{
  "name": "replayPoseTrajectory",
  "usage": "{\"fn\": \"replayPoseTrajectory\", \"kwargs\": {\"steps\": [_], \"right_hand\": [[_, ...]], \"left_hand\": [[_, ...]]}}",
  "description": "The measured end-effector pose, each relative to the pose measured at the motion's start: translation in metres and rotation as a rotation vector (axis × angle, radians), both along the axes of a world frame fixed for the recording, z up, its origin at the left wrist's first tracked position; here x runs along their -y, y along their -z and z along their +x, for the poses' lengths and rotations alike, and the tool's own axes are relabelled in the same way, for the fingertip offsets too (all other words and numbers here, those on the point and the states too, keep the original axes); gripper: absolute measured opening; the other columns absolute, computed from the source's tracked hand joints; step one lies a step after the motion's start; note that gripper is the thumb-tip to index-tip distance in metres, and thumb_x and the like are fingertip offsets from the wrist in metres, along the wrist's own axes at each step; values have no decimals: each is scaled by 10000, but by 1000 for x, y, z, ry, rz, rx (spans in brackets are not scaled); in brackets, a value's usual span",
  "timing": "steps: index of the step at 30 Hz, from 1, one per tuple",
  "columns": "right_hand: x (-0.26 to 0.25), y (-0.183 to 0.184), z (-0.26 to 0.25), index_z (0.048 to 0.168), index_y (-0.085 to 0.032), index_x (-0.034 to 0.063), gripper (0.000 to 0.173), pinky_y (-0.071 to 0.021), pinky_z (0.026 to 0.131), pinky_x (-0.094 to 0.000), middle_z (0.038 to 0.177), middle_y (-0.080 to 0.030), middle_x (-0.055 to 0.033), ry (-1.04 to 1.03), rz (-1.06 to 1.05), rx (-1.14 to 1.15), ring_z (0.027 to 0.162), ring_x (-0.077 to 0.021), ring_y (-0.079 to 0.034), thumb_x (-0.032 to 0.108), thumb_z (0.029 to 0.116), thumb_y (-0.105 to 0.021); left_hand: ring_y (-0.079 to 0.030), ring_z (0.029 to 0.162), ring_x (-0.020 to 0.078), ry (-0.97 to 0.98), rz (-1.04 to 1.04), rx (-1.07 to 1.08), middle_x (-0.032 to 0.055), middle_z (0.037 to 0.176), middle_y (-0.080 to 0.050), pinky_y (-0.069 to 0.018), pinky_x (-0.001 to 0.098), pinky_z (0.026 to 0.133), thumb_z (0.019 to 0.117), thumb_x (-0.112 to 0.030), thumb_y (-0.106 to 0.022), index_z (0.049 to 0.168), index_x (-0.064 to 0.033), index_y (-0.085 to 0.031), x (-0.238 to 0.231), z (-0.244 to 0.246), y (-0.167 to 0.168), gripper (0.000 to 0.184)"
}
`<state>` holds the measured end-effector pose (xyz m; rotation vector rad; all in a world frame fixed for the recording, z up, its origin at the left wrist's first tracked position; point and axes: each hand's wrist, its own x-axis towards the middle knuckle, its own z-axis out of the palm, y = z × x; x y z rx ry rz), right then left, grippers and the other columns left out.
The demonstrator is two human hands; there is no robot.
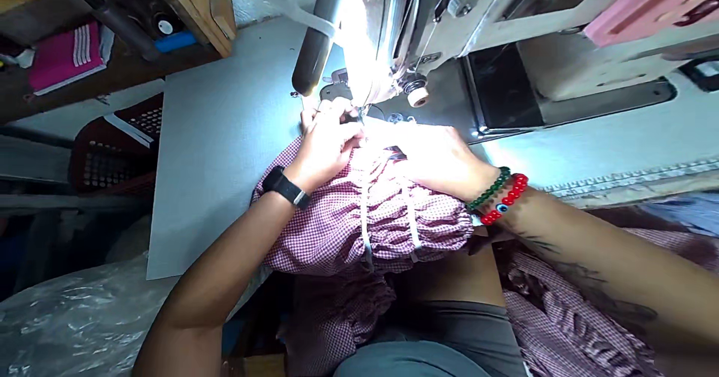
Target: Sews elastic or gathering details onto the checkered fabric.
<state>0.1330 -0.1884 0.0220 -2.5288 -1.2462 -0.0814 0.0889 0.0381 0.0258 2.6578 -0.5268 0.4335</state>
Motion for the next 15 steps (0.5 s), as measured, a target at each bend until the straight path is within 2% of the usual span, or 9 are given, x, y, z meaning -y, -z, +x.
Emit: {"fn": "replayPoseTrajectory", "kwargs": {"steps": [2, 3, 5, 7, 9, 10, 12, 15], "right_hand": [[-1, 0, 0, 1302, -696, 179, 459, -524, 617, -532, 975, -669, -146, -3, -2, -3, 826, -351, -685, 180, 845, -738], [-1, 2, 1, 1269, -719, 197, 426, -509, 588, -522, 941, -653, -141, -9, 8, 14, 795, -345, -673, 187, 843, -712], [-1, 2, 1, 1246, -730, 189, 380, -498, 579, -519, 934, -643, -147, -8, -7, 21, 792, -353, -662, 199, 868, -698], [-3, -3, -1, 1201, -741, 164, 323, -501, 594, -524, 944, -656, -149, 3, -43, 14, 809, -359, -671, 188, 883, -692], [-3, -6, -3, 1147, -754, 138, 273, -501, 603, -527, 943, -656, -146, -1, -44, -1, 808, -356, -665, 187, 883, -705], [-3, -5, -3, 1162, -754, 149, 298, -500, 608, -530, 954, -661, -144, 2, -52, -6, 817, -356, -667, 203, 872, -707], [-5, -1, 0, 1210, -743, 188, 361, -502, 611, -531, 985, -677, -145, 15, -71, 1, 831, -357, -674, 219, 853, -695], [-7, 3, 4, 1257, -726, 219, 411, -504, 605, -510, 962, -671, -134, 28, -103, 33, 832, -342, -679, 207, 850, -669]], "left_hand": [[-539, 1104, 234, 33, -26, 5, 66, 1062, -611, -296, 517, 1008, 952, -175, -657, 906, -180, -789, 5, -10, 2, 140], [-533, 1089, 225, 32, -38, -16, 58, 1037, -598, -288, 508, 1000, 955, -180, -651, 902, -182, -786, 6, -12, 3, 145], [-548, 1096, 214, -40, -68, -76, 45, 1045, -611, -310, 509, 979, 956, -236, -658, 902, -202, -793, 2, -8, 2, 149], [-554, 1104, 240, -173, -116, -126, 73, 1065, -611, -329, 533, 956, 943, -268, -669, 859, -172, -764, -8, 9, -1, 158], [-567, 1149, 258, -351, -169, -223, 100, 1141, -629, -355, 558, 988, 932, -262, -691, 885, -130, -754, -19, 34, -9, 154], [-552, 1187, 267, -421, -206, -285, 109, 1195, -612, -370, 569, 1011, 927, -248, -695, 931, -111, -751, -25, 49, -12, 148], [-589, 1195, 248, -504, -254, -286, 92, 1178, -675, -401, 601, 1021, 869, -209, -705, 959, -119, -739, -36, 80, -9, 131], [-492, 1363, 259, -555, -40, -272, 79, 1360, -620, -322, 657, 1045, 887, -301, -663, 1089, -199, -716, -35, 103, -14, 233]]}}
